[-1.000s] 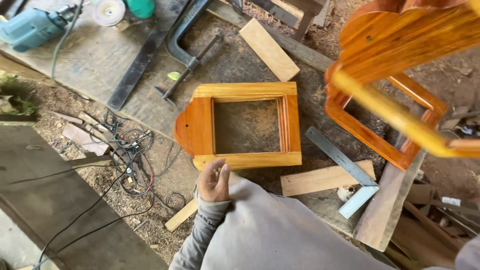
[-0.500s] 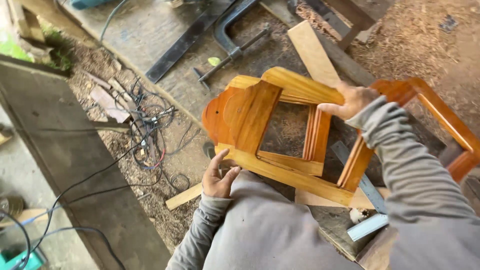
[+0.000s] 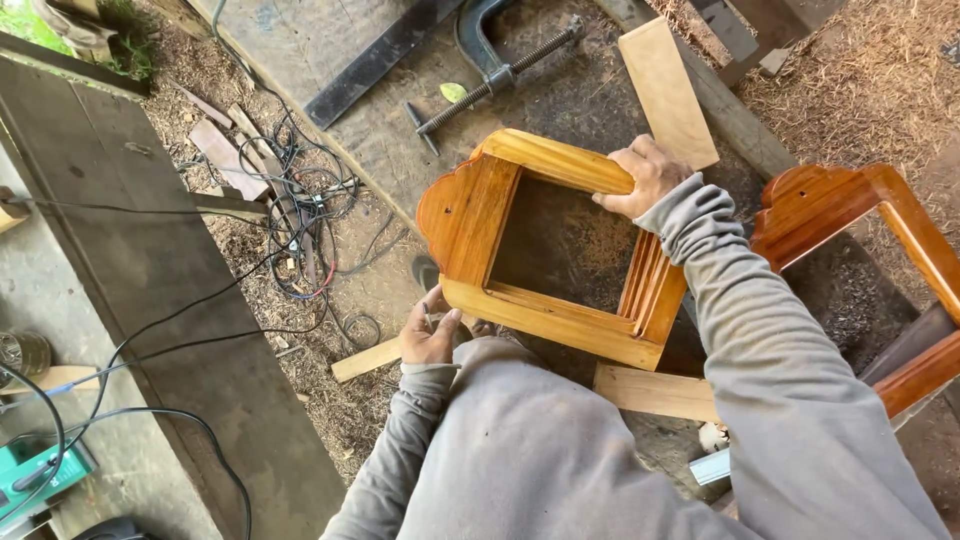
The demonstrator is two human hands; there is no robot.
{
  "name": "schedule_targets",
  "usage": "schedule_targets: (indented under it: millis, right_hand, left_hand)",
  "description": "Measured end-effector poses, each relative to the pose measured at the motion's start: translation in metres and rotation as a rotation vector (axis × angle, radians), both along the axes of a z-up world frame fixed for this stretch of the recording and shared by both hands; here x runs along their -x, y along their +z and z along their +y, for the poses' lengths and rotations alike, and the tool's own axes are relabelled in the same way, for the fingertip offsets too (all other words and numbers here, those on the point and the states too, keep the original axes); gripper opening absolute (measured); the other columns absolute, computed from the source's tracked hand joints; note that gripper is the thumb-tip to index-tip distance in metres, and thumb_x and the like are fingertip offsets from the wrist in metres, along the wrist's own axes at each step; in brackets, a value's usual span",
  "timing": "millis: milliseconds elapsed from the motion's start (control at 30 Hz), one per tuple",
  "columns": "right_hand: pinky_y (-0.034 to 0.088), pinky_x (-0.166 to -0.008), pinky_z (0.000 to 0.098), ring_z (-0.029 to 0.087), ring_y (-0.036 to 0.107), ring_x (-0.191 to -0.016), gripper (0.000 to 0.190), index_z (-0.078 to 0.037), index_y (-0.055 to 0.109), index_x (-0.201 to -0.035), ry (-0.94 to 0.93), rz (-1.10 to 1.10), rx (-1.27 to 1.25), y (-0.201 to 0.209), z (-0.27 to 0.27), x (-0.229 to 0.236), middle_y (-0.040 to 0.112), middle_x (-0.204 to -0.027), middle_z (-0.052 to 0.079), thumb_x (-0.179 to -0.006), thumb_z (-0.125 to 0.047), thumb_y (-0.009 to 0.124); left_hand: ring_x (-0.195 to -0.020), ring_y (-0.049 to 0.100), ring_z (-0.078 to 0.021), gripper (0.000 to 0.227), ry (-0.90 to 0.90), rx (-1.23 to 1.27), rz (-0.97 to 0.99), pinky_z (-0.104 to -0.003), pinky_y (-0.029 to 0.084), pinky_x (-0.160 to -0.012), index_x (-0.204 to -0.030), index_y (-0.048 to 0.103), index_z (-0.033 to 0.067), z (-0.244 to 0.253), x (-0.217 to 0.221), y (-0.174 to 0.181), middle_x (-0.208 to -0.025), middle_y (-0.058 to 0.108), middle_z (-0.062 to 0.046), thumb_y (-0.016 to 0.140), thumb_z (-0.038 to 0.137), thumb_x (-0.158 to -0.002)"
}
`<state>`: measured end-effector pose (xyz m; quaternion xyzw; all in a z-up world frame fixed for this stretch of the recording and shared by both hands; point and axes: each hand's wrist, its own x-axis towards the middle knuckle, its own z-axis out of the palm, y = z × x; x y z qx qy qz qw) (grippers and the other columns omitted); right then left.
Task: The person is using a square ruler and a pencil to measure and mark wooden frames on a workbench.
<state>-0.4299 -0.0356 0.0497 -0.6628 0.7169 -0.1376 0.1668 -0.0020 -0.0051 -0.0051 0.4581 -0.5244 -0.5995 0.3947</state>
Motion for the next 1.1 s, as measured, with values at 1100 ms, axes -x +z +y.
schedule_targets:
  millis: [1100]
  right_hand:
    - [0.045, -0.109, 0.0613, 0.043, 0.043, -0.138, 0.103, -0.017, 0.042, -0.157, -1.619, -0.223, -0.475, 0.024, 0.371, -0.098, 0.032, -0.154, 0.024, -0.068, -0.05, 0.082]
  left_hand:
    - [-0.054, 0.057, -0.0116, 0.064, -0.355, 0.062, 0.038, -0.026, 0.048, -0.046, -0.095, 0.074, 0.0042, -0.015, 0.024, 0.073, -0.068, 0.066, -0.004, 0.035, 0.052, -0.109]
